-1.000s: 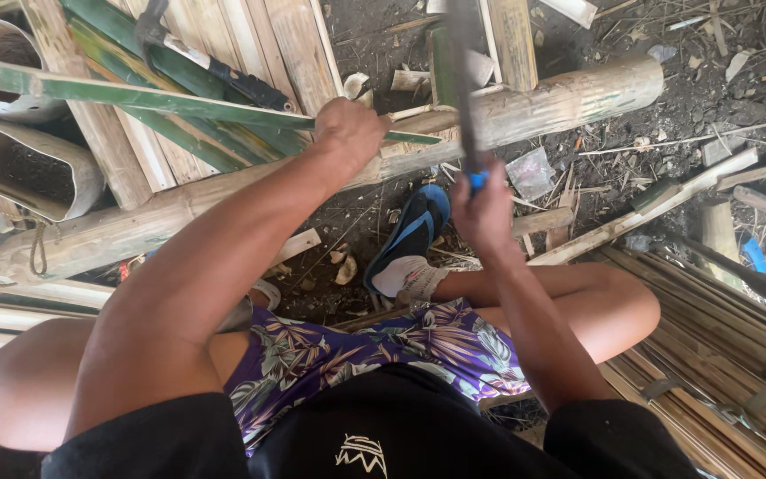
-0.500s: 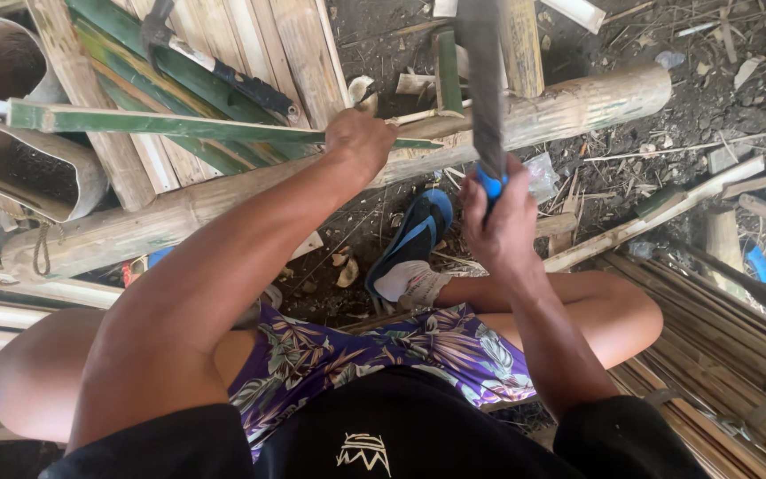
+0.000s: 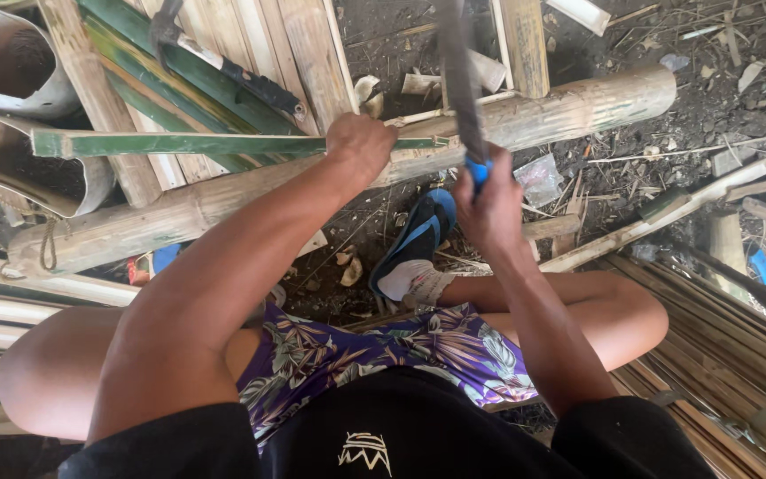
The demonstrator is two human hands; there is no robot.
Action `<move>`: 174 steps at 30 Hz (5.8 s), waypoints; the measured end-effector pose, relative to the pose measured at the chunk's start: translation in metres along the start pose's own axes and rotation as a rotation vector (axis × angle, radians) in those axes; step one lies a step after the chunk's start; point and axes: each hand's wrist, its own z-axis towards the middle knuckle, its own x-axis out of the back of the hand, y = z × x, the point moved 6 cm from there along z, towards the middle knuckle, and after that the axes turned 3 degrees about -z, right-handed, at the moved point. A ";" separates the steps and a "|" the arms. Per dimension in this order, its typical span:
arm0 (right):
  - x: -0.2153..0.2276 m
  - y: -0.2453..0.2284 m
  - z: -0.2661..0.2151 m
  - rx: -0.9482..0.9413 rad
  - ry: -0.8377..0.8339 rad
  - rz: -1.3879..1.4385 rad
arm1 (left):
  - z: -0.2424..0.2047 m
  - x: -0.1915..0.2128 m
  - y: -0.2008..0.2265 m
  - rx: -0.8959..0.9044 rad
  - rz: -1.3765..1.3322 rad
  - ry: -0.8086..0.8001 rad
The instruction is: The person sits on the ground and uses a machete to split long green bamboo stalks into thin strips. They repeatedly position the bamboo on a wooden beam, strike it with the machete to split the material, and then use a hammer to flatten the resulting strips. The finished strips are placed into a pile nearby.
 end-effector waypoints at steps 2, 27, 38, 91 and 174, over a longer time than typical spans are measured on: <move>0.006 -0.006 -0.005 0.110 0.166 0.039 | 0.000 0.002 -0.001 -0.016 -0.025 0.041; -0.038 0.025 0.009 -0.059 -0.237 -0.395 | -0.010 0.001 -0.003 0.051 -0.036 -0.018; -0.052 0.051 0.006 -0.199 -0.293 -0.345 | 0.000 -0.007 -0.004 0.038 -0.067 0.000; -0.198 -0.008 -0.041 -0.061 -0.588 0.137 | -0.093 -0.244 -0.245 0.921 -1.658 0.957; -0.237 -0.134 0.087 0.711 -0.918 -0.849 | -0.161 -0.200 -0.322 0.076 -0.020 0.429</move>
